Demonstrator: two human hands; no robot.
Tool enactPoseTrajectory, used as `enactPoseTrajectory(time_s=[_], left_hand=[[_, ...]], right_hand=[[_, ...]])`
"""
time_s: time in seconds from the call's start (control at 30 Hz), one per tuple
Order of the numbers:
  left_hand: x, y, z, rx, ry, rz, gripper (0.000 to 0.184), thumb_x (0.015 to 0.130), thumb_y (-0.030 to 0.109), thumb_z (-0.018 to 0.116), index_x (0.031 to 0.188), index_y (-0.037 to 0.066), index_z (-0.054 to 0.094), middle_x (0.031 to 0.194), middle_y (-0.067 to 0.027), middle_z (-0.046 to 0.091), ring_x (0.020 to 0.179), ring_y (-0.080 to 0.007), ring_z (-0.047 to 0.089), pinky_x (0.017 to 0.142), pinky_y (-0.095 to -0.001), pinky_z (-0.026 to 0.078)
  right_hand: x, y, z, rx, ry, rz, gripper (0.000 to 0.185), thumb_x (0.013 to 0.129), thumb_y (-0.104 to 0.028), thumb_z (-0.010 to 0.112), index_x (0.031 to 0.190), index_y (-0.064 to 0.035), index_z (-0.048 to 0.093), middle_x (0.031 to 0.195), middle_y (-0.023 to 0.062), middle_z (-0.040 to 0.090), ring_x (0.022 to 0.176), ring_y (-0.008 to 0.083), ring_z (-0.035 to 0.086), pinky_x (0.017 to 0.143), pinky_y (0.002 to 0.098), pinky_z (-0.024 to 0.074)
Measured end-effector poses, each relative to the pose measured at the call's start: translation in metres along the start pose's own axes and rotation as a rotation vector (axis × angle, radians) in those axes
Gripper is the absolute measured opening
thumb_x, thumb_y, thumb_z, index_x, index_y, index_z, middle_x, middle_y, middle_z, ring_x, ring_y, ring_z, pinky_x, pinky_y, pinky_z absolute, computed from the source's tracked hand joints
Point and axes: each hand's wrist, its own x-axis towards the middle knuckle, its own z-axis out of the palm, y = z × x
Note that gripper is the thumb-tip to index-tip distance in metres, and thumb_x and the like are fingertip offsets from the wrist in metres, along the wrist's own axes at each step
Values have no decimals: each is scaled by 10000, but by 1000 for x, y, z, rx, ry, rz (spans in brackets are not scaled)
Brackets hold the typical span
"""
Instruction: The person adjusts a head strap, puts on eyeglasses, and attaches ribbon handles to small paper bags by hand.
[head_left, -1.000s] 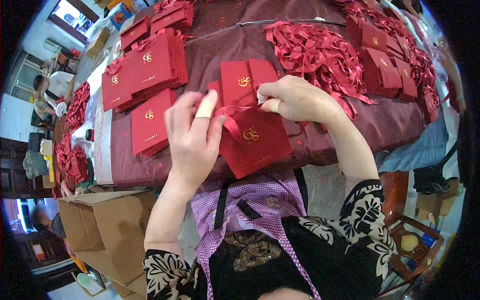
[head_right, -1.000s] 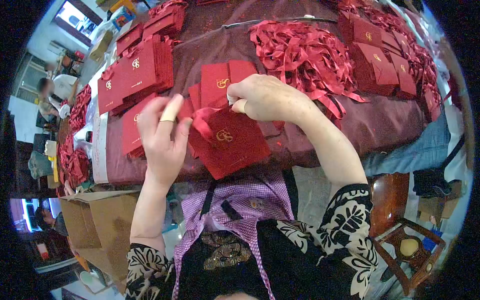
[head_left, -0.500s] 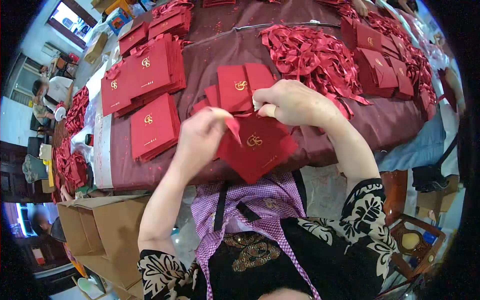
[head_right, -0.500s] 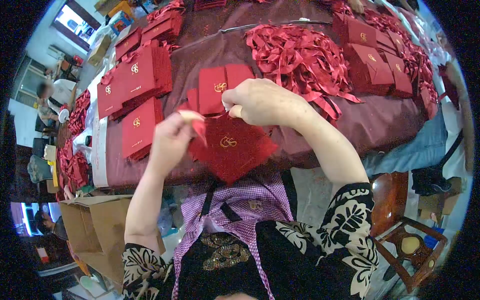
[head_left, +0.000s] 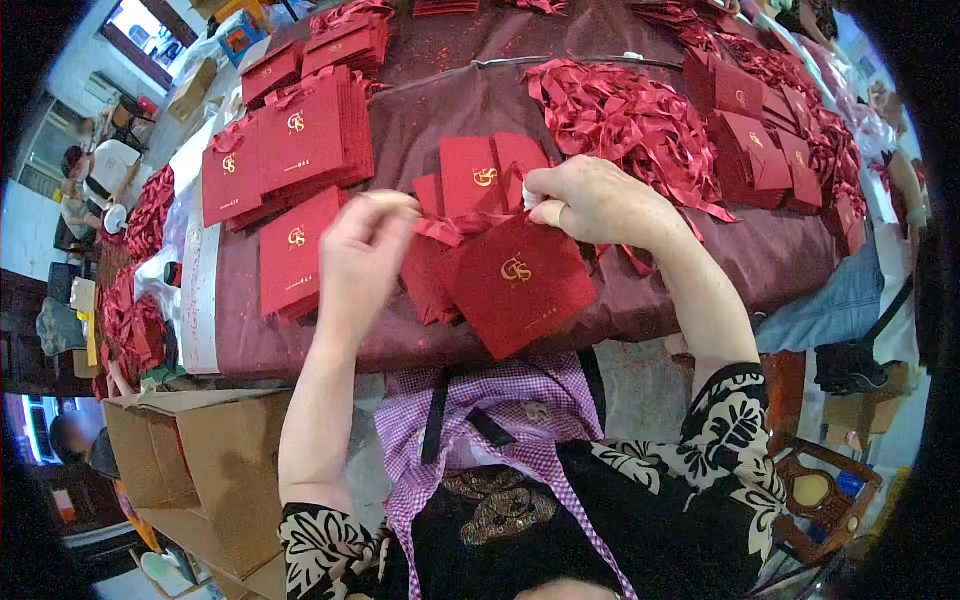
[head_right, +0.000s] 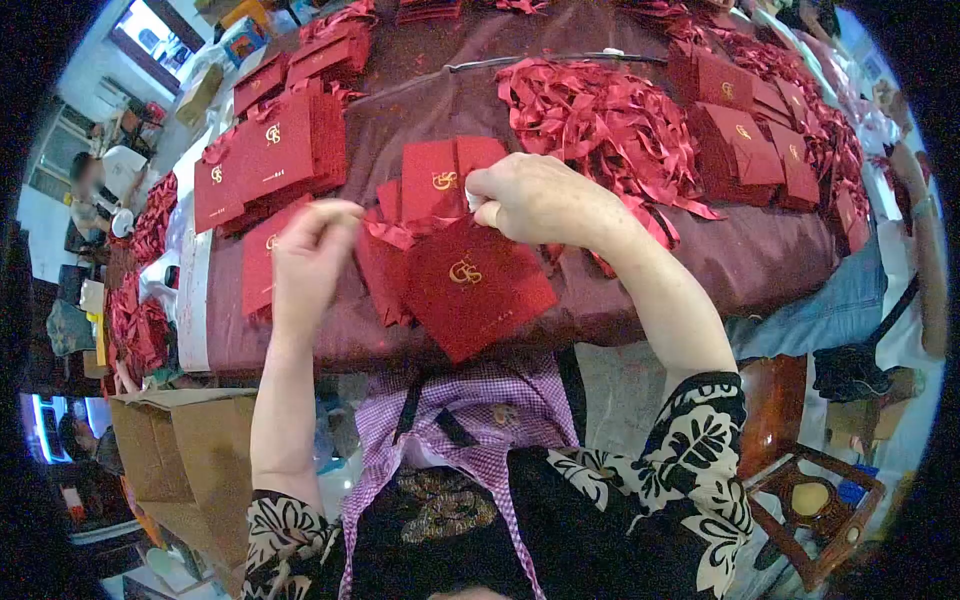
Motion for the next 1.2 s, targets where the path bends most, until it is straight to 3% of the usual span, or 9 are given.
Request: enactPoseTrajectory(time_s=[0.1, 0.27, 0.37, 0.47, 0.63, 0.77, 0.9, 1.03, 1.2], left_hand=[[-11, 5, 18, 321, -273, 178, 253, 755, 186, 736, 909, 1, 658, 838, -124, 575, 859, -317, 555, 785, -388, 454], [-11, -6, 34, 432, -377, 116, 218, 759, 182, 717, 840, -10, 652, 824, -131, 570, 841, -319, 546, 779, -406, 440], [-8, -13, 33, 285, -338, -32, 158, 736, 115, 716, 748, -7, 617, 685, -111, 553, 706, -241, 562, 663, -346, 441], [-6, -10, 25, 246, -350, -204, 218, 776, 188, 685, 759, -20, 625, 713, -160, 606, 741, -315, 595, 700, -399, 459], [-4, -20, 21, 152, -351, -299, 208, 800, 166, 682, 773, -33, 630, 603, -137, 585, 560, -194, 566, 570, -352, 438], [-5, -24, 20, 64, -351, -374, 178, 820, 127, 676, 769, -34, 620, 584, -65, 547, 589, -80, 479, 552, -298, 407], [-7, -22, 19, -143, -293, -454, 150, 861, 96, 635, 791, -36, 627, 641, 22, 545, 623, -47, 462, 564, -249, 392], [-6, -20, 14, -269, -250, -505, 107, 892, 60, 589, 851, -25, 640, 727, 59, 548, 677, -24, 458, 608, -206, 382], [-8, -21, 10, -387, -290, -533, 116, 889, 21, 562, 959, -16, 647, 791, 62, 570, 714, -18, 477, 638, -186, 389]], right_hand=[[7, -3, 1, 12, -24, 24, 166, 826, -151, 622, 896, -4, 588, 771, 189, 639, 779, 368, 623, 689, 437, 471], [12, 10, 12, 164, -21, 0, 233, 815, -162, 610, 1015, -49, 649, 885, 168, 670, 893, 337, 639, 799, 428, 478], [2, 16, 1, 487, -29, 60, 347, 848, -233, 645, 1169, -102, 617, 744, 43, 635, 648, 132, 593, 590, 299, 485], [-18, 15, -20, 849, -54, 225, 246, 849, -203, 657, 1039, -47, 657, 729, 1, 617, 568, 34, 505, 474, 187, 392], [-45, 36, -17, 1429, 212, -34, 277, 902, -192, 591, 1053, 36, 628, 798, 69, 633, 544, 94, 525, 534, 241, 475], [-58, 36, -13, 1651, 320, -206, 377, 896, -142, 582, 1202, 74, 542, 1094, 205, 620, 868, 259, 657, 770, 381, 551], [-66, 18, -10, 1414, 430, -186, 424, 886, -110, 590, 1256, 78, 506, 1112, 204, 629, 1005, 308, 646, 868, 416, 538], [-69, 9, -7, 982, 501, -81, 213, 874, 55, 570, 1078, 73, 628, 1032, 139, 671, 928, 218, 671, 860, 330, 538], [-65, -7, -2, 387, 570, -84, 158, 794, 11, 679, 950, 17, 659, 1047, 91, 642, 920, 160, 630, 814, 251, 500]])
